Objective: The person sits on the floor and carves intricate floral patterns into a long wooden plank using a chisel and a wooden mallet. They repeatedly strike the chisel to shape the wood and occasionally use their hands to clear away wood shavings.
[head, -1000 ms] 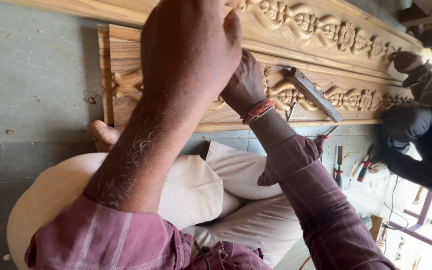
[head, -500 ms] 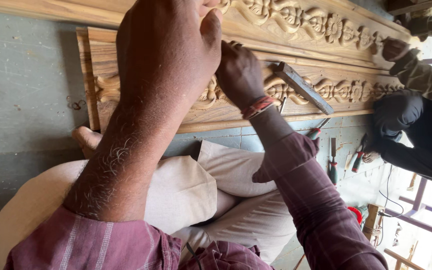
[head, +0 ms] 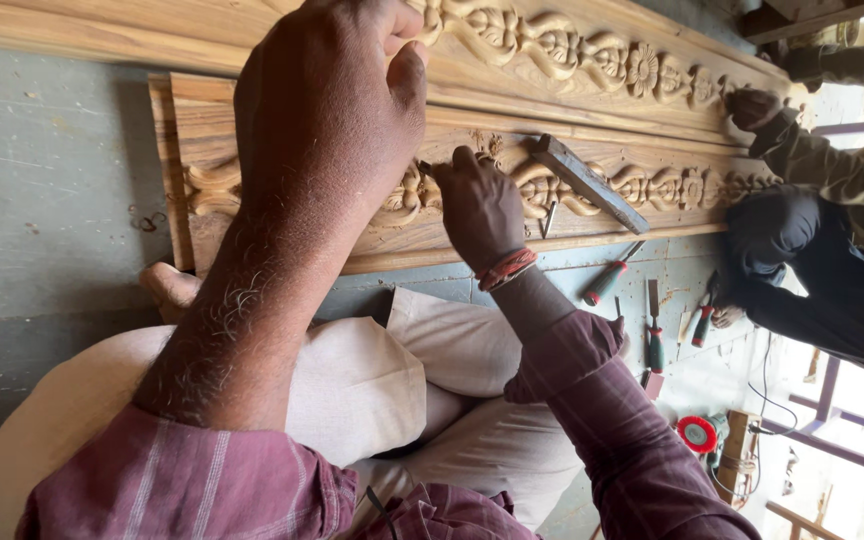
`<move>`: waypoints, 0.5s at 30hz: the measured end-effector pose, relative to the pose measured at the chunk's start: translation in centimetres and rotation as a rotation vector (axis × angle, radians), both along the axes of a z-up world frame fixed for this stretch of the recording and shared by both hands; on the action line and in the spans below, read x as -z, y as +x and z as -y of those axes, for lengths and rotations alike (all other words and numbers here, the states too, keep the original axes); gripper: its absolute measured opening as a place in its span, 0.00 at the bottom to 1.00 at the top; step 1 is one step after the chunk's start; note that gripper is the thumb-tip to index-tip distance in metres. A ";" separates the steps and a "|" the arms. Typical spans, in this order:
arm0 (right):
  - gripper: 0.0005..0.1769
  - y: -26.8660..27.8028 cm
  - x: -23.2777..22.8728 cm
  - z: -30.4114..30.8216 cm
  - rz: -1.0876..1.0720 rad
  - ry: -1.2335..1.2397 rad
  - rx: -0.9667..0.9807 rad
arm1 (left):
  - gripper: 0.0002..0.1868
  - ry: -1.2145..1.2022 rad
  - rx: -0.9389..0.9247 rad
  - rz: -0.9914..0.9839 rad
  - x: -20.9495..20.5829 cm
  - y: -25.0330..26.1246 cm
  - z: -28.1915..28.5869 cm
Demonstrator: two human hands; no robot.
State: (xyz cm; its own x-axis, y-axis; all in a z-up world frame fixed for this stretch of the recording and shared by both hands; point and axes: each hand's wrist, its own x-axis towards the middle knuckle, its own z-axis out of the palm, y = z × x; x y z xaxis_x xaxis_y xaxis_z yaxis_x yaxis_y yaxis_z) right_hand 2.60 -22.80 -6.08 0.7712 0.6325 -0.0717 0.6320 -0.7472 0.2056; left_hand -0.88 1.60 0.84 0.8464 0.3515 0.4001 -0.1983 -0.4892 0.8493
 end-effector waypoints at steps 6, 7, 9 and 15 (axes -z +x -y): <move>0.10 1.8 -1.3 -2.0 0.019 0.097 -0.001 | 0.05 0.003 -0.030 -0.083 -0.1 -0.1 -0.4; 0.09 2.2 -1.0 -2.5 -0.032 0.101 -0.063 | 0.05 -0.003 -0.025 -0.071 0.0 -0.1 -0.4; 0.07 3.3 -0.4 -3.4 -0.129 0.107 -0.184 | 0.06 -0.017 -0.014 -0.042 -0.1 0.2 -0.1; 0.10 6.0 1.9 -5.3 -0.312 0.183 -0.221 | 0.06 -0.010 -0.036 -0.063 0.1 0.3 -0.2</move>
State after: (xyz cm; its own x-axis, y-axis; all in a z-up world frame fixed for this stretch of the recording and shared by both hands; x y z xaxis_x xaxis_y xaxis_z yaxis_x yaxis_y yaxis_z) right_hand 8.56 -17.46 -8.02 0.5750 0.8040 -0.1516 0.7918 -0.5935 -0.1442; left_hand -0.59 1.76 0.74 0.8563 0.3862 0.3430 -0.1267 -0.4868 0.8643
